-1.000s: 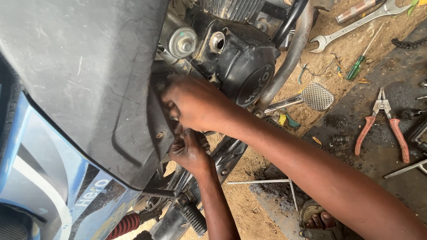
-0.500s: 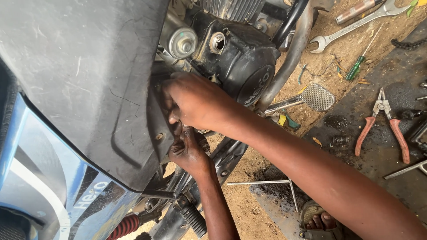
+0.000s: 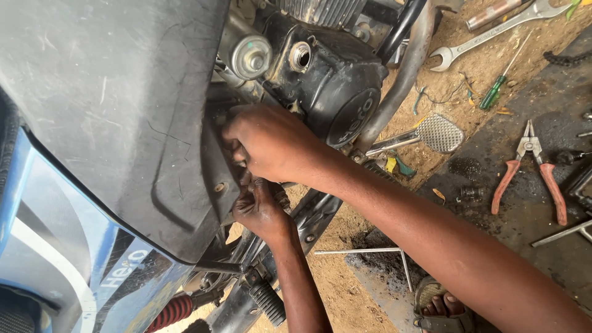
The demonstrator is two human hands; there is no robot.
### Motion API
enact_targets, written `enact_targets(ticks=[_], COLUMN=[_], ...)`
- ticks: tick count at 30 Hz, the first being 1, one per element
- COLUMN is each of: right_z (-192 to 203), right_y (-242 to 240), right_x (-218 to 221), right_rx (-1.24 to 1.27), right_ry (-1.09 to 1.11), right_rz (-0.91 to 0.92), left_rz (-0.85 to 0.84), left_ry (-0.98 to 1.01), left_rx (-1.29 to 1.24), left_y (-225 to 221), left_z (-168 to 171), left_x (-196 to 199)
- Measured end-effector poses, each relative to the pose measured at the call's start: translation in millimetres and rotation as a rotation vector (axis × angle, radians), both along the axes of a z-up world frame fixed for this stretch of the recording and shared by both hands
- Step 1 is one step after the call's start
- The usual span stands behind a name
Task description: The person works on the engine and side panel area of a Hero motorcycle in a repair workshop. They use a T-handle socket wrench to loosen and tighten bolts, reposition the fasteners by hand, and hold parts steady while working around the footrest and engine casing.
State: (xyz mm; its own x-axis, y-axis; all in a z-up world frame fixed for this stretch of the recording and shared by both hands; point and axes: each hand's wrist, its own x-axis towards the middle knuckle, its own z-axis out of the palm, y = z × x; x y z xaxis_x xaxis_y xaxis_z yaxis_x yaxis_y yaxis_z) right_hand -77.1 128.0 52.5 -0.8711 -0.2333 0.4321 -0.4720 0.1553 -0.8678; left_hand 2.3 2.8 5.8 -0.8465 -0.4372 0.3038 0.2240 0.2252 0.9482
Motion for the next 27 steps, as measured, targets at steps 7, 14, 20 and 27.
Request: enact_targets(ticks=[7, 14, 20, 27], right_z=[9.2, 11.7, 22.8, 7.3], right_y=[4.4, -0.2, -1.7, -9.1], right_x=[3.5, 3.8, 11.2, 10.6], right_rx=[0.012, 0.107, 0.099, 0.231], right_ry=[0.039, -0.005, -0.169, 0.286], right_rz=[-0.054, 0.049, 0.05, 0.001], left_rz=[0.054, 0.135, 0.227, 0.214], left_ry=[-0.029, -0.132, -0.013, -0.07], left_rx=[-0.076, -0.261, -0.699, -0.805], left_y=[-3.8, -21.3, -38.6, -34.4], left_z=[-5.9, -3.3, -13.3, 12.2], left_x=[-0.6, 12.6, 48.0, 42.5])
